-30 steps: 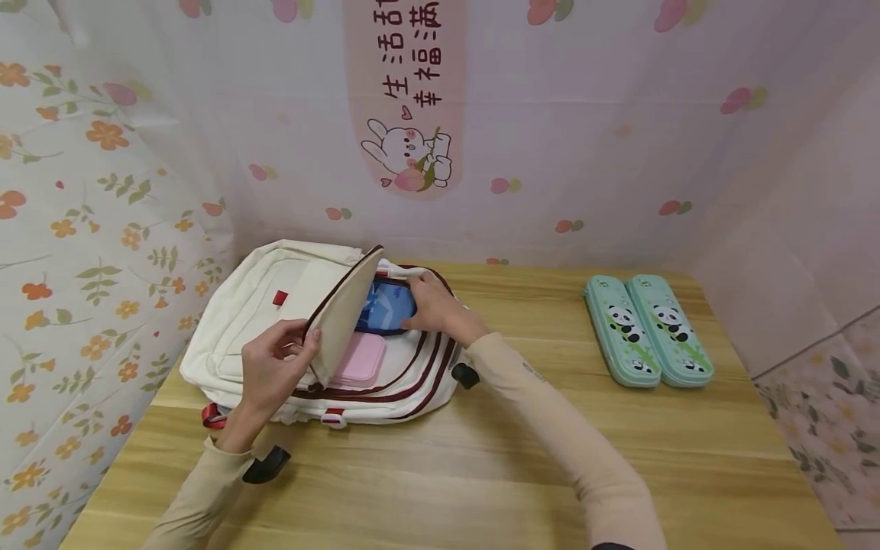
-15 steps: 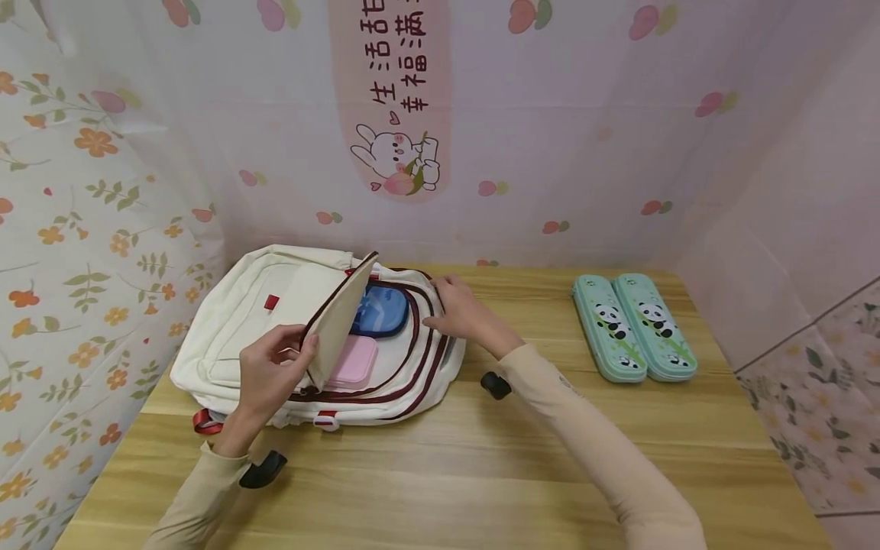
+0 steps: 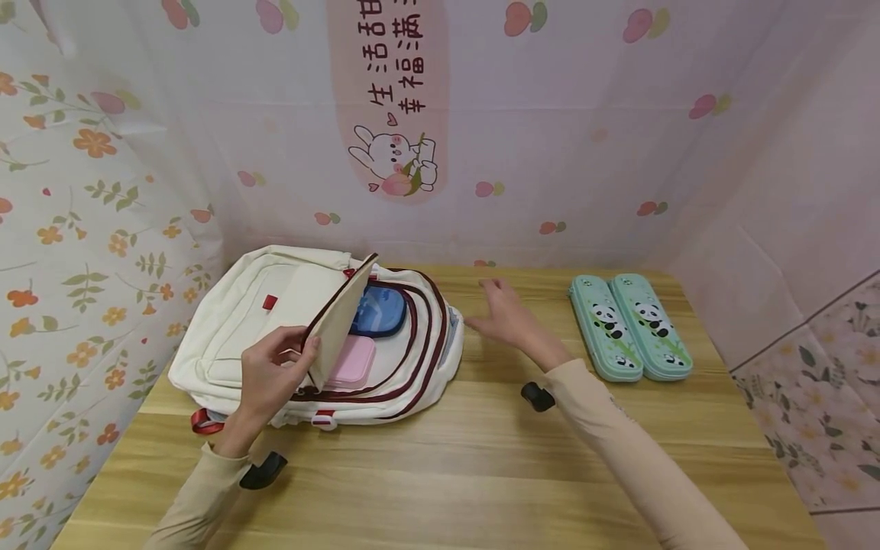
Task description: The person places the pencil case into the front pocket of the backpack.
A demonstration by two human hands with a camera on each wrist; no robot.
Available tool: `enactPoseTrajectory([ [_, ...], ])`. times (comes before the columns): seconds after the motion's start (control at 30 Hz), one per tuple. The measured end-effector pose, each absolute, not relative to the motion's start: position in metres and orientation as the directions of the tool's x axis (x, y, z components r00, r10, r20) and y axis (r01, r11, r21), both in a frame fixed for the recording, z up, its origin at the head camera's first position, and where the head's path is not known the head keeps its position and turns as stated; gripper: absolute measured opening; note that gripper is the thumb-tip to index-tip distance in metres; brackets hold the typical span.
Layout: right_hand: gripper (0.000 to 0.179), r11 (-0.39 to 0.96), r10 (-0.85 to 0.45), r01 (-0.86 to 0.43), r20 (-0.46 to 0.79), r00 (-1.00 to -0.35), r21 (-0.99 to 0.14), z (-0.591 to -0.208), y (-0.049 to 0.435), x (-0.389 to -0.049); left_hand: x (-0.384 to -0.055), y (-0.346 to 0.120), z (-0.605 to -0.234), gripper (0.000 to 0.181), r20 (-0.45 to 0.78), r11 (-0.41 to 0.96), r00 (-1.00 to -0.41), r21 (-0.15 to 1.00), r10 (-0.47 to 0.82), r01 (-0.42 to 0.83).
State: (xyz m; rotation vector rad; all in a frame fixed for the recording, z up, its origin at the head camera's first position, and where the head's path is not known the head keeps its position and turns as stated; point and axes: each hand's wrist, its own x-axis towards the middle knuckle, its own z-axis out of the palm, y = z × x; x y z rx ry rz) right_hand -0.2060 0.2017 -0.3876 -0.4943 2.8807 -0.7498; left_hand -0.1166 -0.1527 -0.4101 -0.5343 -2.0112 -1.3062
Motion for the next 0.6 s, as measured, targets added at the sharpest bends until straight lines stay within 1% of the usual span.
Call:
enactPoseTrajectory([
  [0.1,0.079,0.834,-0.316,-0.256,-0.042,-0.948,-0.49,-0.394,0.22,-0.202,-0.116,-0.151,-0.409,0.019,0.722,0.416,-0.691,0.634,-0.019,0.651],
  [0.27,0.079,0.848,-0.268,-0.205,-0.062,-0.961,-0.49,-0.406,0.245,-0.194,-0.124,-0.157,-0.428,0.02,0.706,0.404,-0.707,0.654,-0.024,0.639],
  [0.43,0.078,0.863,-0.219,-0.174,-0.04,-0.975,-0.474,-0.415,0.268,-0.185,-0.127,-0.163,-0.437,0.018,0.685,0.373,-0.728,0.681,-0.019,0.631],
  [0.6,0.079,0.874,-0.178,-0.15,-0.017,-0.984,-0.462,-0.42,0.29,-0.179,-0.127,-0.165,-0.437,0.013,0.663,0.358,-0.749,0.702,-0.012,0.616],
])
